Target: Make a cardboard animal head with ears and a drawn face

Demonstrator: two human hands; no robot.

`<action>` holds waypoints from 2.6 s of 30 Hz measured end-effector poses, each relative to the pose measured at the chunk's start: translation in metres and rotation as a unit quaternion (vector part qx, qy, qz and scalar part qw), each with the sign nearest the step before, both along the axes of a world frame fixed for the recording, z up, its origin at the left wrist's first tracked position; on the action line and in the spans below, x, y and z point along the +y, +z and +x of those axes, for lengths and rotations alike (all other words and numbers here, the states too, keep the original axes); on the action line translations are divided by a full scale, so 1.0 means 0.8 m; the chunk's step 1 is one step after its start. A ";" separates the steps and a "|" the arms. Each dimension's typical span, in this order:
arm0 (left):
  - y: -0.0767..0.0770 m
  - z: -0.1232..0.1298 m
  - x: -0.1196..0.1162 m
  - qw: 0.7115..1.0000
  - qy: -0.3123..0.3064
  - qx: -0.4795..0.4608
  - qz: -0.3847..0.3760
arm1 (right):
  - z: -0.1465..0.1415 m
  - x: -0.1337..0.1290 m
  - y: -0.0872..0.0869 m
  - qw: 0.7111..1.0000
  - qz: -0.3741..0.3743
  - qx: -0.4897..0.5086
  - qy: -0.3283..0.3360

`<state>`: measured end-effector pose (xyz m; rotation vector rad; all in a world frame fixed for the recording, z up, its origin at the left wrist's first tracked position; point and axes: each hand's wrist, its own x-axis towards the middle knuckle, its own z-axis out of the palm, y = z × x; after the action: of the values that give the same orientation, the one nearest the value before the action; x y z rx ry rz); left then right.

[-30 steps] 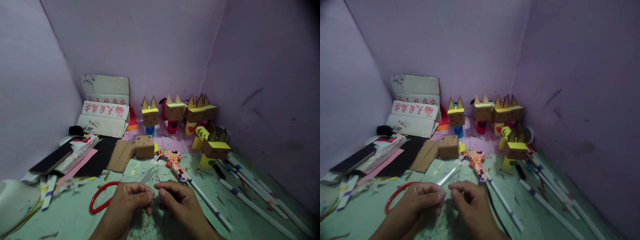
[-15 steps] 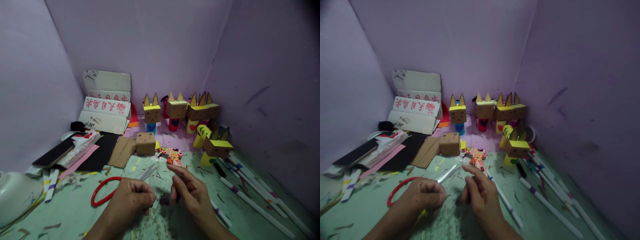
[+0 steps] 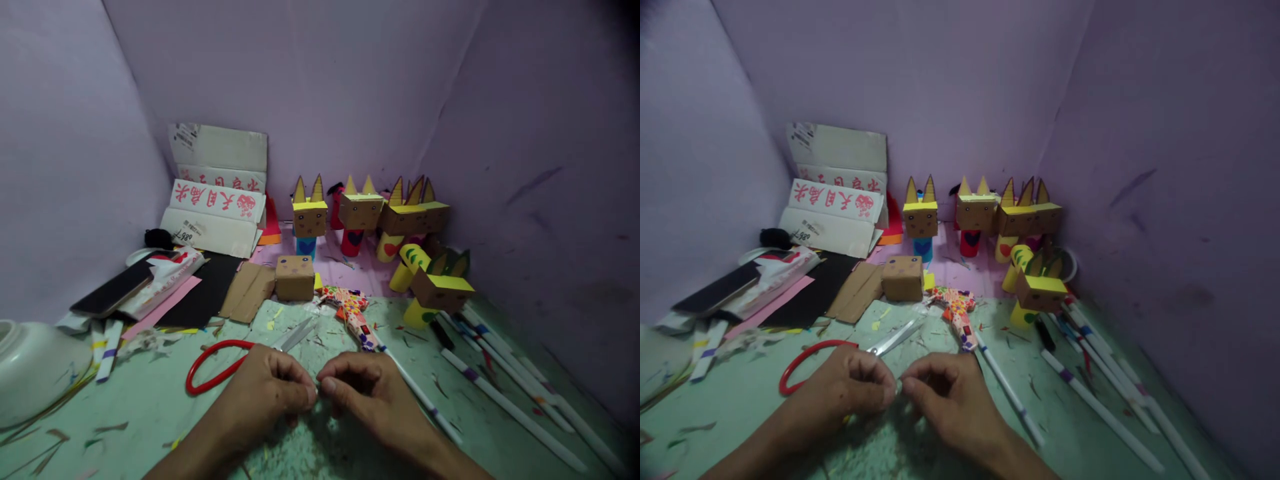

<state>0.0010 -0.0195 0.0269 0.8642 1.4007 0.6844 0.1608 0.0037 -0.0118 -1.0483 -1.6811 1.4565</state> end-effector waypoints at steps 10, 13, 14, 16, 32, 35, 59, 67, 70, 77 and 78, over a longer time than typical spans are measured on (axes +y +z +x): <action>-0.004 -0.004 0.002 0.999 -0.026 0.044 -0.005 | 0.004 -0.006 0.002 0.989 0.137 -0.049 0.027; -0.002 -0.004 0.002 0.997 -0.031 0.065 -0.009 | 0.005 -0.007 0.003 0.986 0.153 -0.060 0.038; -0.002 -0.004 0.001 0.997 -0.036 0.069 -0.007 | 0.004 -0.007 0.004 0.985 0.155 -0.065 0.042; -0.001 -0.004 0.000 0.996 -0.050 0.071 0.001 | 0.004 -0.008 0.006 0.986 0.145 -0.075 0.046; -0.004 -0.010 -0.002 0.988 -0.097 0.114 0.026 | -0.006 -0.008 0.007 0.991 -0.126 -0.015 0.052; -0.005 -0.010 -0.001 0.991 -0.097 0.086 0.019 | -0.007 -0.008 0.006 0.988 -0.150 -0.005 0.045; -0.001 -0.011 0.001 0.999 0.017 -0.035 0.032 | 0.018 0.019 0.001 0.978 -0.150 0.146 -0.024; -0.002 -0.018 0.005 0.993 0.046 -0.079 0.078 | 0.039 0.030 0.017 0.976 -0.094 0.142 -0.132; -0.004 -0.017 0.003 0.991 0.044 -0.083 0.095 | 0.039 0.030 0.017 0.974 -0.099 0.143 -0.148; -0.004 -0.015 0.004 0.990 0.088 -0.027 0.106 | 0.042 0.028 0.009 0.977 -0.074 0.120 -0.158; -0.004 -0.016 0.005 0.990 0.089 -0.012 0.111 | 0.044 0.026 0.007 0.979 -0.068 0.114 -0.157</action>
<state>-0.0119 -0.0151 0.0234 0.9077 1.4089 0.9983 0.1959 0.0245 -0.0063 -1.1148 -1.2089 1.4346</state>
